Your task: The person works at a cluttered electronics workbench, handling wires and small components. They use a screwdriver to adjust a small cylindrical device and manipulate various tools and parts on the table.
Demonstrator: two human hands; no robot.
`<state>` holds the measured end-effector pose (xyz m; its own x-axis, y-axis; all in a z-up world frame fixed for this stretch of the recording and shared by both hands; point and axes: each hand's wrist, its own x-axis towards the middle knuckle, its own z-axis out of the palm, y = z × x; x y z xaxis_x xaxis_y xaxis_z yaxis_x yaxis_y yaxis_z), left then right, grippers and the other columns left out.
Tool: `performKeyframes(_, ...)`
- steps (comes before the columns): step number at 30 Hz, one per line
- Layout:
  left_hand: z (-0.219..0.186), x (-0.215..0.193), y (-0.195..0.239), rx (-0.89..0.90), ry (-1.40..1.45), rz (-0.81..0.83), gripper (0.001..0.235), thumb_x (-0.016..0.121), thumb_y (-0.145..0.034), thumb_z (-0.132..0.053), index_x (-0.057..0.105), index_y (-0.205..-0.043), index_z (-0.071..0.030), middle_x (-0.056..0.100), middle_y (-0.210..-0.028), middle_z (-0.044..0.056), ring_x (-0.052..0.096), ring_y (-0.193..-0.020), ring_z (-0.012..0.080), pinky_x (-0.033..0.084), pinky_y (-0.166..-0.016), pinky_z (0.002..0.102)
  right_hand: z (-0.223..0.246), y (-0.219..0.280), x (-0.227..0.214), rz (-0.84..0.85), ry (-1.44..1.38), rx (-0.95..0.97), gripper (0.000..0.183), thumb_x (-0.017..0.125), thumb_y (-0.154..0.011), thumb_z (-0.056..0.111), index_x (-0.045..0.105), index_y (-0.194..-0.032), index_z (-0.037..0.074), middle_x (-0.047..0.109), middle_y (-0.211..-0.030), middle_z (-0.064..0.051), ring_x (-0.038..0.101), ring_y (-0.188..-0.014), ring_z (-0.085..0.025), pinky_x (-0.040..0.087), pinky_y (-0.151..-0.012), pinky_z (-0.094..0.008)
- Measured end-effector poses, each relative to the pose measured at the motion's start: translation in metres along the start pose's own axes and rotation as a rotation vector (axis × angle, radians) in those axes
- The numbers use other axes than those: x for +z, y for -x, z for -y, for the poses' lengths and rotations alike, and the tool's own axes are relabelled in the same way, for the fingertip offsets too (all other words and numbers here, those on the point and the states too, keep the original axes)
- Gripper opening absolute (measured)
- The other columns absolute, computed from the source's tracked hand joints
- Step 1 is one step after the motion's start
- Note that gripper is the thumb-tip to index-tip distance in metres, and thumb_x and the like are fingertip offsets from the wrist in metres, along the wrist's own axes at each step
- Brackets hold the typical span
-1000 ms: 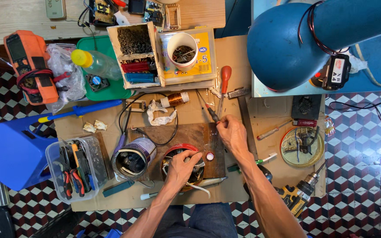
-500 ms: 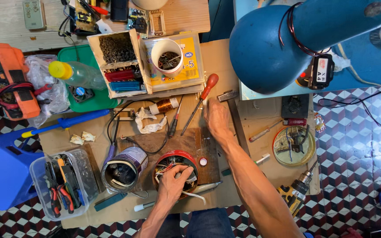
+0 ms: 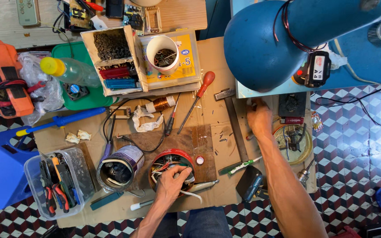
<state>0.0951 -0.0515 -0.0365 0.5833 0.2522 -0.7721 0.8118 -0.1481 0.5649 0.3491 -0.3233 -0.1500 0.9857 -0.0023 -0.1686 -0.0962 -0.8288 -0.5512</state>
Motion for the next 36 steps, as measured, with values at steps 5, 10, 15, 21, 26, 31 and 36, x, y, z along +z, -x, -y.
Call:
performKeyframes(5,0.0,0.002,0.0,-0.01,-0.06,-0.009,0.039,0.072,-0.085,-0.044,0.081,-0.102,-0.01,0.08,-0.086,0.011,0.074,-0.079,0.0202,0.055,-0.076,0.033,0.002,0.003,0.006,-0.026,-0.018,0.046,0.031,0.074,-0.08,0.017,0.073,-0.108,0.004,0.071,-0.107,-0.026,0.067,-0.098,-0.045,0.053,-0.083,-0.049)
performKeyframes(10,0.003,0.004,-0.003,-0.006,-0.035,-0.022,0.04,0.072,-0.085,-0.044,0.081,-0.102,-0.009,0.08,-0.085,0.01,0.074,-0.078,0.0193,0.055,-0.075,0.033,-0.013,-0.036,0.052,-0.188,0.046,-0.157,0.026,0.066,-0.093,0.024,0.073,-0.106,0.002,0.073,-0.099,-0.023,0.069,-0.088,-0.043,0.053,-0.077,-0.054)
performKeyframes(15,-0.001,0.003,0.003,-0.009,0.009,-0.006,0.039,0.072,-0.085,-0.042,0.08,-0.102,-0.007,0.081,-0.084,0.009,0.073,-0.076,0.0172,0.055,-0.073,0.031,-0.024,-0.039,0.086,-0.227,0.416,-0.241,0.024,0.062,-0.094,0.026,0.073,-0.098,0.005,0.072,-0.092,-0.021,0.069,-0.082,-0.042,0.054,-0.07,-0.056)
performKeyframes(21,-0.016,0.005,0.007,-0.035,-0.011,0.04,0.037,0.073,-0.087,-0.039,0.08,-0.104,-0.007,0.076,-0.078,0.009,0.066,-0.07,0.0155,0.053,-0.067,0.032,-0.013,0.001,0.034,-0.053,0.328,-0.13,0.031,0.067,-0.092,0.03,0.073,-0.098,0.0,0.072,-0.09,-0.027,0.07,-0.081,-0.044,0.056,-0.069,-0.052)
performKeyframes(26,-0.017,0.011,-0.002,0.085,-0.03,0.062,0.036,0.074,-0.088,-0.038,0.08,-0.102,-0.006,0.075,-0.077,0.007,0.064,-0.07,0.0132,0.052,-0.067,0.031,-0.019,0.06,-0.043,0.163,-0.15,0.405,0.032,0.063,-0.086,0.028,0.074,-0.103,0.003,0.077,-0.081,-0.019,0.076,-0.077,-0.032,0.057,-0.074,-0.043)
performKeyframes(31,-0.023,0.023,-0.008,0.201,-0.034,0.09,0.036,0.073,-0.087,-0.038,0.079,-0.101,-0.006,0.077,-0.078,0.004,0.069,-0.072,0.0107,0.054,-0.069,0.029,-0.046,0.094,-0.097,0.053,-0.192,0.55,0.033,0.066,-0.087,0.027,0.073,-0.106,0.001,0.076,-0.084,-0.02,0.076,-0.079,-0.034,0.059,-0.076,-0.046)
performKeyframes(36,-0.031,0.033,-0.005,0.116,-0.093,0.154,0.037,0.073,-0.088,-0.039,0.079,-0.101,-0.006,0.074,-0.074,0.005,0.064,-0.068,0.0123,0.052,-0.066,0.03,-0.047,0.108,-0.115,-0.098,0.282,0.148,0.042,0.077,-0.084,0.029,0.072,-0.113,0.0,0.072,-0.101,-0.024,0.07,-0.091,-0.042,0.054,-0.077,-0.048)
